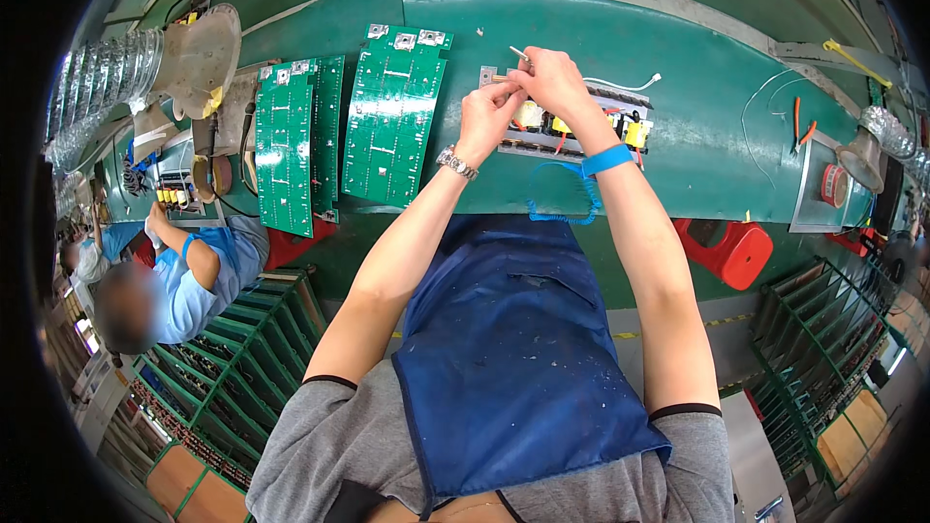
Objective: Assembling components onto a large circuit board on an industrial production line.
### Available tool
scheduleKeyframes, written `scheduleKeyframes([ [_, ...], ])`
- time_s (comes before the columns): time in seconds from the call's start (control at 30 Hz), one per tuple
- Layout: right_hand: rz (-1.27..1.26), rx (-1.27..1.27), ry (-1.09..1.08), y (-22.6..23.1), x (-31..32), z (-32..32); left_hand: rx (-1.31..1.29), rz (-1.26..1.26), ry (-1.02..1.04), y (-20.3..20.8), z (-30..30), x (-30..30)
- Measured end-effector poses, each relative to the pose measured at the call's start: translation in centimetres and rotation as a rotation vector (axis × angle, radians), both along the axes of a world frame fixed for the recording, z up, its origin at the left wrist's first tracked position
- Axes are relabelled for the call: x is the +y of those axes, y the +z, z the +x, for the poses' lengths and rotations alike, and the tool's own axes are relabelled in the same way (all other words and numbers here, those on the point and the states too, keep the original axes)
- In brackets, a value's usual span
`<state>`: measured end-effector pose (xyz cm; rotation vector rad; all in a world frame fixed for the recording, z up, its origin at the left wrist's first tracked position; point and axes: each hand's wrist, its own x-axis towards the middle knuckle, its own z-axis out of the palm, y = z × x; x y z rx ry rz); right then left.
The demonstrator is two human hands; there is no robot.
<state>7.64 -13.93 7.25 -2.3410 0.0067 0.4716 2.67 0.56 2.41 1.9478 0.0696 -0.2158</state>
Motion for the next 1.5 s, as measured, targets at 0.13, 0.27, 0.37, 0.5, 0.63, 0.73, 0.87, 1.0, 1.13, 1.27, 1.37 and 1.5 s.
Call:
scheduleKeyframes([
  [0.13, -0.078, 0.050, 0.043, -0.4, -0.3, -0.3, 0.105, 0.053, -0.042, 0.4, -0.2, 0.2],
  [0.27, 0.051, 0.017, -0.129, 2.3, -2.4, -1.2, 0.110, 0.045, -0.046, 0.8, -0.3, 0.8],
  [0.37, 0.094, -0.063, -0.321, 5.2, -6.7, -2.5, 0.086, -0.007, 0.006, 0.2, 0.1, 0.8],
  [0.5, -0.087, -0.109, -0.386, 4.5, -13.2, -5.9, 0.104, 0.047, -0.041, 0.2, 0.5, 0.0],
  [0.63, -0.216, -0.152, -0.260, 2.3, -13.7, -8.5, 0.104, 0.047, -0.028, 0.2, 0.3, -0.2],
  [0.73, -0.231, -0.221, -0.262, 0.1, -13.6, -9.3, 0.107, 0.116, -0.056, 0.3, 0.1, -0.4],
  [0.87, -0.232, -0.180, -0.363, -1.2, -14.1, -9.2, 0.122, 0.139, -0.024, 0.5, -0.3, -0.8],
  [1.0, -0.190, -0.029, -0.518, -2.5, -15.9, -8.9, 0.110, 0.194, 0.039, 1.3, -0.2, -1.7],
  [1.13, -0.159, -0.026, -0.528, -2.9, -15.1, -8.9, 0.103, 0.246, 0.025, 1.1, -0.4, -1.2],
  [1.27, -0.111, -0.096, -0.499, -3.0, -16.0, -9.8, 0.077, 0.246, 0.031, 1.4, -0.5, -1.7],
  [1.37, -0.145, -0.180, -0.536, -2.4, -15.8, -9.7, 0.017, 0.315, 0.006, 2.0, -0.3, -2.2],
  [1.5, -0.051, -0.322, -0.704, 0.8, -12.1, -9.8, -0.090, 0.366, 0.067, 4.9, -0.8, -2.5],
])
